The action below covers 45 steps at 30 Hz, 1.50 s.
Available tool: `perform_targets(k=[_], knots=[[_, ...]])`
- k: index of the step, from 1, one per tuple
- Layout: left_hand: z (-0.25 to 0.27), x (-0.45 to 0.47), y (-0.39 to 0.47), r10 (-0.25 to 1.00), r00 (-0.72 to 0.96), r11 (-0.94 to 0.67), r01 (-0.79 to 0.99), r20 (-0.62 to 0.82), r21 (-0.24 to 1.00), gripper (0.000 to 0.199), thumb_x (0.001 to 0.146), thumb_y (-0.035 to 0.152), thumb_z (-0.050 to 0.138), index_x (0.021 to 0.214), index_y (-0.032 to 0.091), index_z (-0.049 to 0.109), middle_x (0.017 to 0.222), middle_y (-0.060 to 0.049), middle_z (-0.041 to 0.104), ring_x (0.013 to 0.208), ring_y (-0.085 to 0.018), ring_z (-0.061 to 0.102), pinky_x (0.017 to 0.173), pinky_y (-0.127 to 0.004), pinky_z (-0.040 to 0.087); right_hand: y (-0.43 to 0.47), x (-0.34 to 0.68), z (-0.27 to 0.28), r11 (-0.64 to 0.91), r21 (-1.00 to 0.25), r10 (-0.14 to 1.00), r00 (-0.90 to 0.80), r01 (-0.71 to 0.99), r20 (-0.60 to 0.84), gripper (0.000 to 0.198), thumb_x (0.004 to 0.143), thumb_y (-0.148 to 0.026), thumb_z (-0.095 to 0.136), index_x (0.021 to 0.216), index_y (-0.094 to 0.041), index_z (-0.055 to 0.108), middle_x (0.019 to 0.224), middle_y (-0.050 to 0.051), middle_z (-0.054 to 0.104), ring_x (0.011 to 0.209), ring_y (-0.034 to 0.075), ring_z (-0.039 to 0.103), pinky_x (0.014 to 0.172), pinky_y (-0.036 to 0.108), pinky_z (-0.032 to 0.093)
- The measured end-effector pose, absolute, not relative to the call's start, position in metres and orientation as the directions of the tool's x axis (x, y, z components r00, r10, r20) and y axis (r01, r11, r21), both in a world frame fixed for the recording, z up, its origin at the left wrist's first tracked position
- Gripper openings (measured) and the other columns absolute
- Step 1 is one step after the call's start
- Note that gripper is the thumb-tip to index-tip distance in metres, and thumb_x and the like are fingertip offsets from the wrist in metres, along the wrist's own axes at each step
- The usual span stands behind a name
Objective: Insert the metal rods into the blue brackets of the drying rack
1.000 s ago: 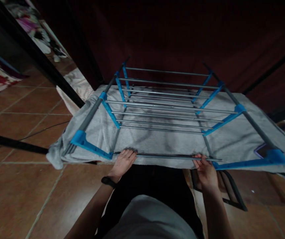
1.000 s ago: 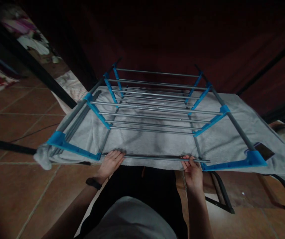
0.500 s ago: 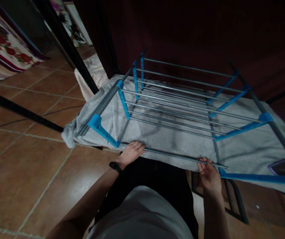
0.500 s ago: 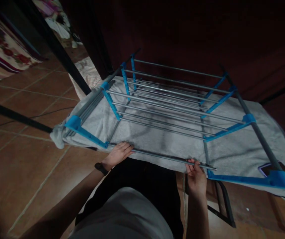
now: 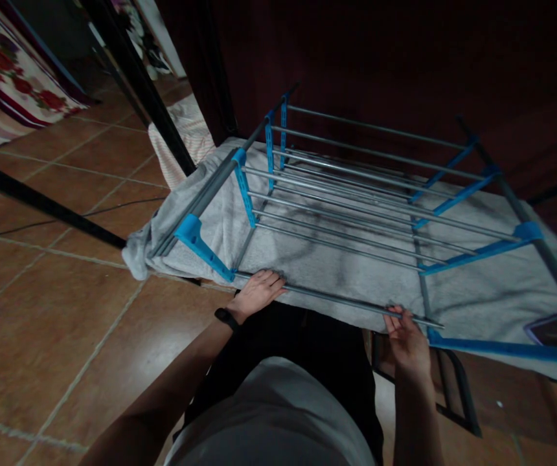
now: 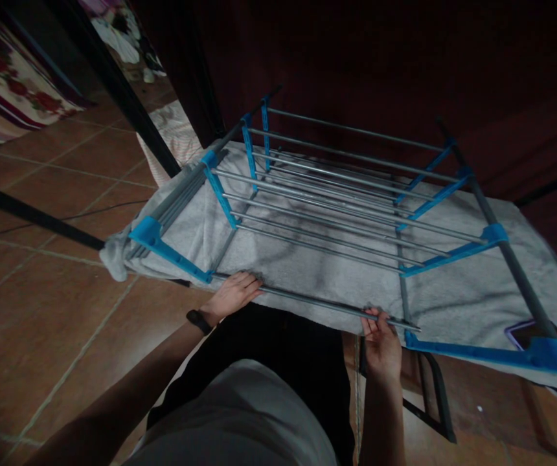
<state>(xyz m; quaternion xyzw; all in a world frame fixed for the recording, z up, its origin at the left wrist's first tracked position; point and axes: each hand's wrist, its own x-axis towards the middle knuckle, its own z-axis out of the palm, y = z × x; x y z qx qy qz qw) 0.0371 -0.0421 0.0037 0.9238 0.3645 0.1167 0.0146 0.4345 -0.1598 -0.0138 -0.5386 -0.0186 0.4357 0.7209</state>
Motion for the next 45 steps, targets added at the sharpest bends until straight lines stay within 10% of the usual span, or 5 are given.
perform_targets(k=[45], knots=[[0.006,0.022,-0.043,0.623,0.675,-0.759,0.643,0.394,0.098,0.029,0.102,0.039,0.045,0.105,0.022,0.068,0.094,-0.006,0.072,0.089,-0.023,0.067,0.087,-0.038,0.052,-0.154,0.422,0.000,0.135,-0.749,0.608,0.651,-0.649,-0.454,0.022,0.076,-0.027,0.079,0.085,-0.022,0.060,0.083,-0.001,0.074,0.078,0.015,0.073,0.075,0.028,0.061]])
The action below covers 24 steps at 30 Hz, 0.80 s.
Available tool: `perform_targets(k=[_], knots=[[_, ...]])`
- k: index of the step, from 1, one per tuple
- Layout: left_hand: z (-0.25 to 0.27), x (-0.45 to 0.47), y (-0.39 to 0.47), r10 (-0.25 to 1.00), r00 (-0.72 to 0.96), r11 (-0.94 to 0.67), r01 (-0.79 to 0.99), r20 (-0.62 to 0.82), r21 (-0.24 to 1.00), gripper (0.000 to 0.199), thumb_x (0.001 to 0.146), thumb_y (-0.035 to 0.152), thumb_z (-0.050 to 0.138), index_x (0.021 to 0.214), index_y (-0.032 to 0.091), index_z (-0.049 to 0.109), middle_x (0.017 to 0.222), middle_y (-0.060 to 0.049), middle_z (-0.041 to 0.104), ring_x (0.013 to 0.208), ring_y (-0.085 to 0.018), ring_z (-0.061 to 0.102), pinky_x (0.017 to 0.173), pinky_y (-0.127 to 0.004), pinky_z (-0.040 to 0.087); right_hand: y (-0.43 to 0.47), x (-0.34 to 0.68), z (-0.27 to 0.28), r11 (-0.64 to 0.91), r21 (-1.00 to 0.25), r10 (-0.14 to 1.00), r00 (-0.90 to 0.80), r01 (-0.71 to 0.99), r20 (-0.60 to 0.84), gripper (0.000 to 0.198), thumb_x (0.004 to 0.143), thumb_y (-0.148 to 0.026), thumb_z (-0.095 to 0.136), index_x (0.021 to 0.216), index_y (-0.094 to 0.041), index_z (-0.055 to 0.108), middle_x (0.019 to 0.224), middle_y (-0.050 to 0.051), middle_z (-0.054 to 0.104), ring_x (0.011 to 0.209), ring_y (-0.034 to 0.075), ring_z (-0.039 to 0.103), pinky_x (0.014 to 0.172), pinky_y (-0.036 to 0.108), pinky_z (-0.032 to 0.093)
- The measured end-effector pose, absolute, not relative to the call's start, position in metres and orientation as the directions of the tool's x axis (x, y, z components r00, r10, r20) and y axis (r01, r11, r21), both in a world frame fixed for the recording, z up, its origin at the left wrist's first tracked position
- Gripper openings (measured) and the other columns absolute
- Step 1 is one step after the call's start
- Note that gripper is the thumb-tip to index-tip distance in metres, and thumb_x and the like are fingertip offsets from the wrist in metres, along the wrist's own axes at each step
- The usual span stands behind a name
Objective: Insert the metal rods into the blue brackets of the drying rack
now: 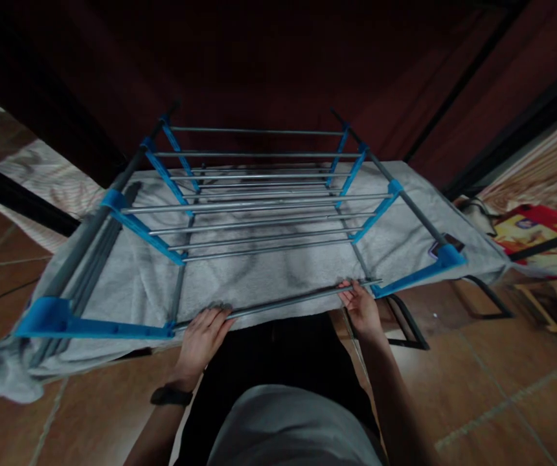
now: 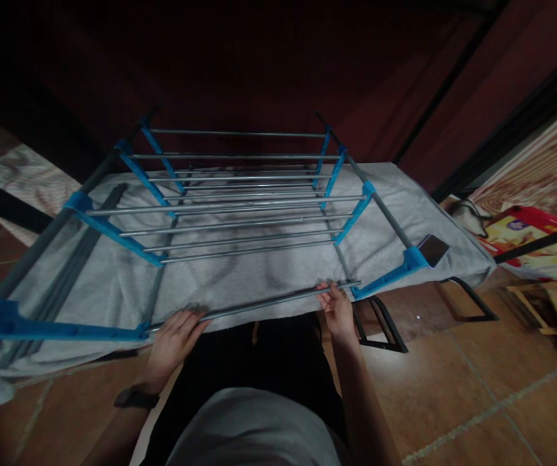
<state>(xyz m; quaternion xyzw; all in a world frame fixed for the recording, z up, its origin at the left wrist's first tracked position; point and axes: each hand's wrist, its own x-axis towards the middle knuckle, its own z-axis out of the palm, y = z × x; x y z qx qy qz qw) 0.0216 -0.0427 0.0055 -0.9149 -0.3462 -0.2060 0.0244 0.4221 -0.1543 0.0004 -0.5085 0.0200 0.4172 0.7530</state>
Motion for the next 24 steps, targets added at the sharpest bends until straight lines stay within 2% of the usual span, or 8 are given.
perform_targets(k=[4,10,15,24], knots=[[0.006,0.021,-0.043,0.608,0.682,-0.770,0.631,0.406,0.092,0.028,0.102,0.039,0.045,0.104,0.022,0.067,0.093,-0.006,0.072,0.087,-0.023,0.067,0.084,-0.038,0.052,-0.156,0.420,0.001,0.158,-0.728,0.593,0.653,-0.668,-0.471,0.017,0.079,-0.024,0.075,0.085,-0.022,0.059,0.082,0.000,0.075,0.076,0.014,0.073,0.072,0.026,0.061],[0.005,0.019,-0.051,0.587,0.675,-0.782,0.616,0.447,0.097,0.028,0.102,0.039,0.047,0.111,0.021,0.065,0.093,-0.007,0.072,0.087,-0.024,0.068,0.084,-0.039,0.052,-0.157,0.419,-0.003,0.165,-0.711,0.615,0.635,-0.683,-0.468,0.013,0.082,-0.022,0.073,0.086,-0.022,0.060,0.080,0.000,0.075,0.075,0.013,0.073,0.074,0.026,0.062],[0.001,0.015,-0.057,0.582,0.691,-0.791,0.603,0.430,0.102,0.027,0.101,0.038,0.047,0.114,0.022,0.065,0.095,-0.006,0.073,0.087,-0.024,0.068,0.083,-0.039,0.052,-0.159,0.417,0.001,0.148,-0.686,0.574,0.627,-0.712,-0.527,0.006,0.085,-0.020,0.067,0.088,-0.021,0.062,0.077,0.001,0.074,0.071,0.013,0.072,0.068,0.024,0.062],[-0.008,0.001,-0.057,0.543,0.707,-0.818,0.567,0.454,0.096,0.032,0.103,0.039,0.045,0.117,0.018,0.065,0.096,-0.006,0.074,0.087,-0.022,0.069,0.086,-0.036,0.050,-0.159,0.403,0.005,0.150,-0.685,0.574,0.627,-0.712,-0.526,0.008,0.084,-0.019,0.069,0.083,-0.021,0.061,0.077,0.003,0.075,0.069,0.014,0.072,0.069,0.025,0.063]])
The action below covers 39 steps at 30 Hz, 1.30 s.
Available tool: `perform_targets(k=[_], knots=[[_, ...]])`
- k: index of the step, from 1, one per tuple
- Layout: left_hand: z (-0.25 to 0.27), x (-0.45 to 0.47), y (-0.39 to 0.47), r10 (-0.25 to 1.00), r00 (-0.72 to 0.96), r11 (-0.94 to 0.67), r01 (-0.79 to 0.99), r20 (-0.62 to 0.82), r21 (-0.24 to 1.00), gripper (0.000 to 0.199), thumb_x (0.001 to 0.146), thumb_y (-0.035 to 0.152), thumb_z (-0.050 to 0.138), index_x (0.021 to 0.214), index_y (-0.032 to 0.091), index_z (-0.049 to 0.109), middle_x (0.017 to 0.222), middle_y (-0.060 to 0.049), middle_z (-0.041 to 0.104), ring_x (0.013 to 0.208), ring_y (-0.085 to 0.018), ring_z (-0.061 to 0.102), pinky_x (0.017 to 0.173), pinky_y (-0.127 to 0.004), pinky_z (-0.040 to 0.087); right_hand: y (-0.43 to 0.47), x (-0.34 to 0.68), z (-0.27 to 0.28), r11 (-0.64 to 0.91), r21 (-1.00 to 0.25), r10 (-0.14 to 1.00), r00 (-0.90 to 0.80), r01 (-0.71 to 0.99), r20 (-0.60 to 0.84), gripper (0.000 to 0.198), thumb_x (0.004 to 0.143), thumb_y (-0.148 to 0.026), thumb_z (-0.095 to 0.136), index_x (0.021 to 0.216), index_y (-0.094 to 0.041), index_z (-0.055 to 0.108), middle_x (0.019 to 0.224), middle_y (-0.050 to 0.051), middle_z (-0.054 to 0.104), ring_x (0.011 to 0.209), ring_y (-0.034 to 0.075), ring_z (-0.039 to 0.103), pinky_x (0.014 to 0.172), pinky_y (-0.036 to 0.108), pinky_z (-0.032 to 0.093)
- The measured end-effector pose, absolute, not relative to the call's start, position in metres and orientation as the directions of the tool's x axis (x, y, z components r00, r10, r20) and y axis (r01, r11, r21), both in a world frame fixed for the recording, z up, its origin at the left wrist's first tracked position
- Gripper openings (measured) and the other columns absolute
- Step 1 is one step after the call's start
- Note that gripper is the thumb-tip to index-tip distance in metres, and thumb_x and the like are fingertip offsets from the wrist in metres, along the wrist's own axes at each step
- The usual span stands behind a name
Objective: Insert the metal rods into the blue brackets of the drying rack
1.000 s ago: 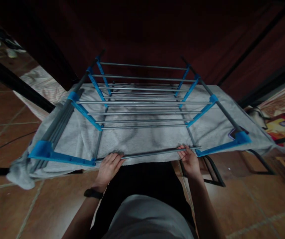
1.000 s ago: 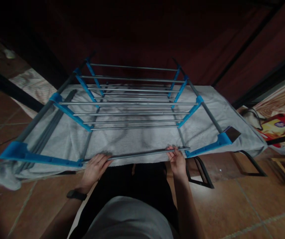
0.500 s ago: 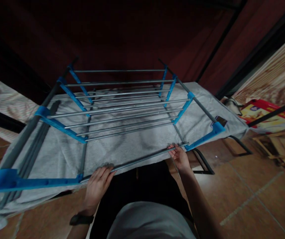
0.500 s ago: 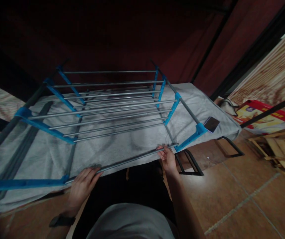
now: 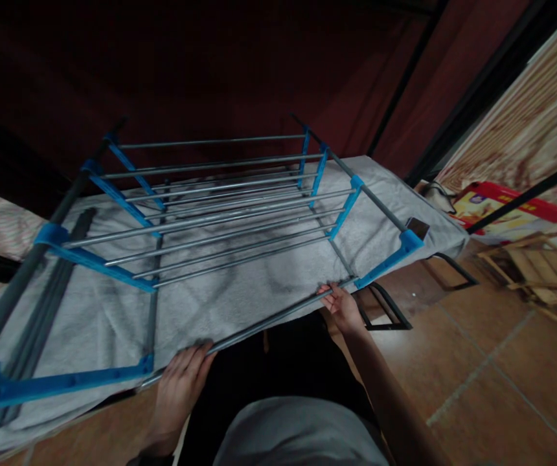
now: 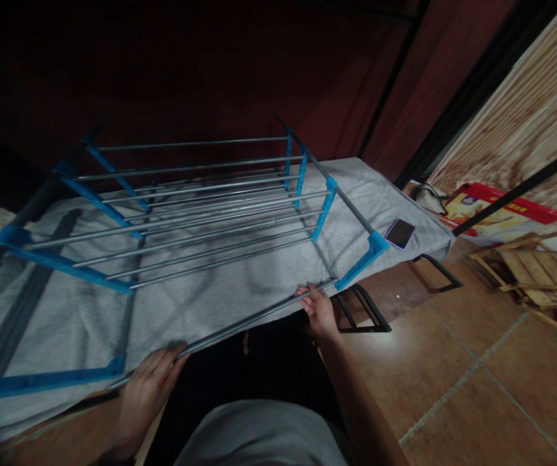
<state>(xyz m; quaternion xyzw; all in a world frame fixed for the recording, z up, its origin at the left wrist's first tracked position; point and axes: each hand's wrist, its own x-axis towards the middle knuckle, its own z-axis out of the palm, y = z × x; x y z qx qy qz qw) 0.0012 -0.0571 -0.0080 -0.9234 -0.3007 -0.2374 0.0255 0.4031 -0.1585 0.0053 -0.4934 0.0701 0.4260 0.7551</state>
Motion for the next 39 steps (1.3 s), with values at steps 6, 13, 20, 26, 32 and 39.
perform_targets(k=[6,13,20,26,32,39], knots=[[-0.011,-0.009,-0.059,0.566,0.701,-0.804,0.586,0.433,0.102,0.031,0.101,0.038,0.048,0.116,0.017,0.065,0.096,-0.007,0.074,0.088,-0.023,0.068,0.086,-0.036,0.049,-0.157,0.395,0.006,0.131,-0.682,0.571,0.617,-0.719,-0.541,0.007,0.087,-0.020,0.067,0.084,-0.022,0.060,0.078,0.003,0.075,0.068,0.014,0.072,0.068,0.026,0.063],[-0.015,-0.018,-0.060,0.564,0.715,-0.807,0.582,0.412,0.095,0.032,0.102,0.038,0.047,0.116,0.017,0.066,0.101,-0.008,0.074,0.092,-0.024,0.068,0.089,-0.037,0.049,-0.162,0.389,0.004,0.102,-0.667,0.543,0.604,-0.738,-0.584,0.008,0.089,-0.017,0.063,0.084,-0.021,0.060,0.076,0.003,0.075,0.066,0.014,0.072,0.064,0.023,0.062],[-0.014,-0.015,-0.058,0.573,0.709,-0.802,0.588,0.412,0.104,0.032,0.102,0.039,0.047,0.116,0.017,0.067,0.099,-0.008,0.074,0.091,-0.024,0.068,0.089,-0.036,0.048,-0.163,0.389,0.006,0.107,-0.664,0.528,0.608,-0.740,-0.592,0.008,0.091,-0.015,0.060,0.085,-0.020,0.060,0.076,0.004,0.075,0.066,0.013,0.072,0.064,0.024,0.063],[-0.017,-0.017,-0.058,0.566,0.719,-0.808,0.582,0.404,0.096,0.032,0.101,0.038,0.049,0.118,0.018,0.067,0.103,-0.008,0.074,0.093,-0.024,0.069,0.091,-0.037,0.048,-0.163,0.389,0.005,0.108,-0.664,0.527,0.609,-0.740,-0.593,0.007,0.089,-0.015,0.062,0.084,-0.020,0.060,0.076,0.003,0.075,0.066,0.013,0.071,0.066,0.025,0.063],[-0.018,-0.016,-0.057,0.538,0.716,-0.814,0.578,0.446,0.055,0.031,0.101,0.037,0.048,0.118,0.017,0.066,0.101,-0.009,0.074,0.091,-0.024,0.069,0.089,-0.038,0.049,-0.165,0.389,0.006,0.118,-0.672,0.542,0.614,-0.731,-0.573,0.007,0.088,-0.017,0.065,0.083,-0.020,0.061,0.076,0.003,0.075,0.066,0.013,0.072,0.066,0.023,0.062],[-0.012,-0.015,-0.055,0.497,0.740,-0.841,0.540,0.453,0.041,0.033,0.104,0.038,0.043,0.115,0.019,0.068,0.101,-0.008,0.075,0.090,-0.022,0.069,0.087,-0.035,0.048,-0.165,0.388,0.007,0.116,-0.684,0.532,0.627,-0.720,-0.570,0.008,0.087,-0.019,0.067,0.083,-0.021,0.060,0.075,0.001,0.075,0.067,0.013,0.072,0.066,0.024,0.063]])
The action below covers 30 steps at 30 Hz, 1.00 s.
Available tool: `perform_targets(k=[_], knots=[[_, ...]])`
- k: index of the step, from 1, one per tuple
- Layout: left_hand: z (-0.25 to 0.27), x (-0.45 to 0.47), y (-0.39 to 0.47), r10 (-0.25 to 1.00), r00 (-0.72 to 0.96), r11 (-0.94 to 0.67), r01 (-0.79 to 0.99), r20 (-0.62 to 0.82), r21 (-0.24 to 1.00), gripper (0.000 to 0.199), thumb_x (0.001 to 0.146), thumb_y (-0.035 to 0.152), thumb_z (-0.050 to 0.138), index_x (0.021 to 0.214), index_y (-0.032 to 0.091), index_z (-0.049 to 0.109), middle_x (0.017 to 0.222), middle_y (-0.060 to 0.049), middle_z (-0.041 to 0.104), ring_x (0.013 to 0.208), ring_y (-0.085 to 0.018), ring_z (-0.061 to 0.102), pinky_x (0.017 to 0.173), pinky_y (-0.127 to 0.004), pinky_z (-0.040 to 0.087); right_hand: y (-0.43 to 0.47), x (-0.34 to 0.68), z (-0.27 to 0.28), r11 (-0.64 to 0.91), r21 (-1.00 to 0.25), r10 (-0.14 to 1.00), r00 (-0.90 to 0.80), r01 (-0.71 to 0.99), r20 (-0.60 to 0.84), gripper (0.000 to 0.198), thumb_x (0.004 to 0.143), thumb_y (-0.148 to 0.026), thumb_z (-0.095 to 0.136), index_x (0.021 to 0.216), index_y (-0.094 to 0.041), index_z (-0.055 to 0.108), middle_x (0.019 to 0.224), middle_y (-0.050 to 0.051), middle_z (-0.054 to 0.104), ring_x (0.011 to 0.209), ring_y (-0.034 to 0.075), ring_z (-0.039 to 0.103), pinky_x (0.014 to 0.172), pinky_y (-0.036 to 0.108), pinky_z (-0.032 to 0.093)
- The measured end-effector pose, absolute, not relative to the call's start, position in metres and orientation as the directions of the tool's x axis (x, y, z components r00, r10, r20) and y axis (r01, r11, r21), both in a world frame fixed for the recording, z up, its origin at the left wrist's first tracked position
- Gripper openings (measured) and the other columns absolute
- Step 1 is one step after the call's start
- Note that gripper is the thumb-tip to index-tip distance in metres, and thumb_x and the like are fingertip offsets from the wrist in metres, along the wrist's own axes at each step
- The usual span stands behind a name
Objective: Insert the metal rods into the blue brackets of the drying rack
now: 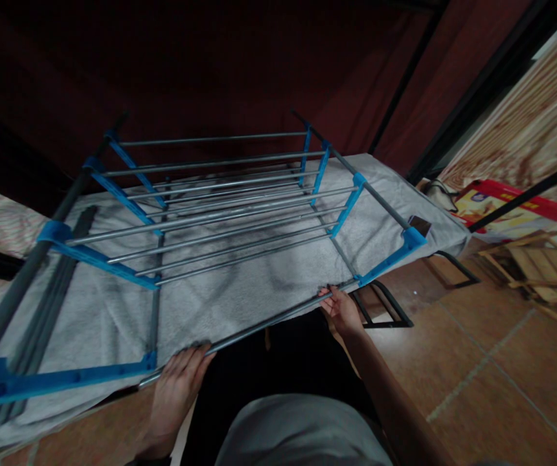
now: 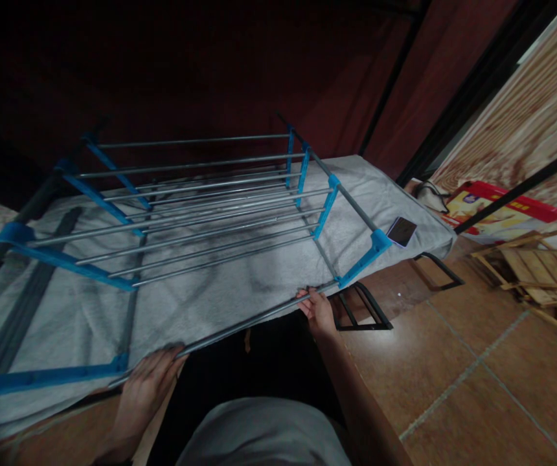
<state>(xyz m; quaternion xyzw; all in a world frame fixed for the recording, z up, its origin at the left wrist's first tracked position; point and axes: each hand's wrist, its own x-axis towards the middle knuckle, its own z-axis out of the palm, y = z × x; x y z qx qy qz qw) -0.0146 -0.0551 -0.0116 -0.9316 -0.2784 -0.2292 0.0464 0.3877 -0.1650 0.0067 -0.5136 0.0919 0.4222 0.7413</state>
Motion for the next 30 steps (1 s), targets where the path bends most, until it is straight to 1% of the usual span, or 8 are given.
perform_targets(k=[5,11,17,19,23,26,28,30], knots=[[-0.014,-0.020,-0.060,0.557,0.715,-0.813,0.573,0.422,0.103,0.036,0.102,0.043,0.045,0.116,0.019,0.068,0.098,-0.007,0.076,0.087,-0.022,0.070,0.085,-0.034,0.050,-0.165,0.386,0.009,0.111,-0.675,0.547,0.612,-0.730,-0.572,0.012,0.085,-0.020,0.071,0.084,-0.021,0.059,0.076,0.001,0.075,0.068,0.014,0.073,0.067,0.025,0.063],[-0.035,-0.041,-0.067,0.645,0.675,-0.758,0.625,0.358,0.187,0.036,0.100,0.045,0.047,0.114,0.020,0.069,0.103,-0.008,0.077,0.093,-0.024,0.073,0.087,-0.034,0.055,-0.163,0.384,0.011,0.103,-0.662,0.573,0.589,-0.742,-0.571,0.012,0.084,-0.020,0.073,0.085,-0.021,0.060,0.076,0.000,0.075,0.068,0.014,0.073,0.067,0.026,0.062],[-0.039,-0.063,-0.078,0.824,0.564,-0.557,0.794,0.047,0.242,0.040,0.097,0.041,0.039,0.113,0.024,0.072,0.106,-0.007,0.077,0.094,-0.023,0.074,0.074,-0.031,0.058,-0.160,0.386,0.015,0.102,-0.668,0.581,0.589,-0.738,-0.562,0.011,0.083,-0.019,0.072,0.086,-0.020,0.062,0.078,0.002,0.075,0.068,0.015,0.073,0.069,0.026,0.062],[-0.036,-0.067,-0.082,0.860,0.511,-0.492,0.835,-0.013,0.246,0.039,0.096,0.038,0.039,0.111,0.023,0.072,0.104,-0.008,0.077,0.093,-0.024,0.074,0.072,-0.031,0.058,-0.159,0.387,0.018,0.109,-0.665,0.584,0.589,-0.739,-0.558,0.009,0.084,-0.017,0.071,0.086,-0.020,0.063,0.078,0.002,0.075,0.068,0.014,0.072,0.069,0.025,0.062],[-0.036,-0.077,-0.086,0.909,0.414,-0.392,0.888,-0.044,0.242,0.036,0.094,0.034,0.042,0.106,0.022,0.074,0.102,-0.012,0.077,0.091,-0.026,0.073,0.067,-0.032,0.055,-0.158,0.389,0.023,0.110,-0.661,0.579,0.588,-0.742,-0.564,0.007,0.084,-0.014,0.067,0.085,-0.020,0.063,0.079,0.003,0.075,0.070,0.014,0.072,0.069,0.025,0.062],[-0.042,-0.085,-0.087,0.942,0.294,-0.252,0.938,-0.163,0.240,0.039,0.095,0.035,0.039,0.111,0.022,0.072,0.098,-0.012,0.078,0.078,-0.026,0.074,0.059,-0.032,0.053,-0.158,0.389,0.025,0.111,-0.664,0.585,0.589,-0.739,-0.558,0.008,0.083,-0.014,0.067,0.085,-0.020,0.063,0.079,0.003,0.075,0.072,0.015,0.072,0.069,0.026,0.062],[-0.046,-0.089,-0.086,0.930,0.262,-0.187,0.941,-0.258,0.283,0.039,0.095,0.035,0.039,0.116,0.023,0.070,0.095,-0.010,0.078,0.074,-0.026,0.074,0.059,-0.032,0.053,-0.157,0.389,0.027,0.114,-0.667,0.601,0.585,-0.737,-0.544,0.006,0.083,-0.016,0.066,0.087,-0.020,0.063,0.081,0.003,0.075,0.074,0.015,0.073,0.070,0.026,0.061],[-0.050,-0.090,-0.086,0.921,0.259,-0.148,0.924,-0.291,0.354,0.039,0.094,0.036,0.041,0.118,0.025,0.069,0.092,-0.008,0.078,0.075,-0.027,0.074,0.061,-0.032,0.054,-0.155,0.391,0.029,0.126,-0.663,0.616,0.582,-0.738,-0.530,0.003,0.085,-0.021,0.064,0.088,-0.020,0.064,0.082,0.003,0.075,0.075,0.015,0.073,0.071,0.025,0.061]])
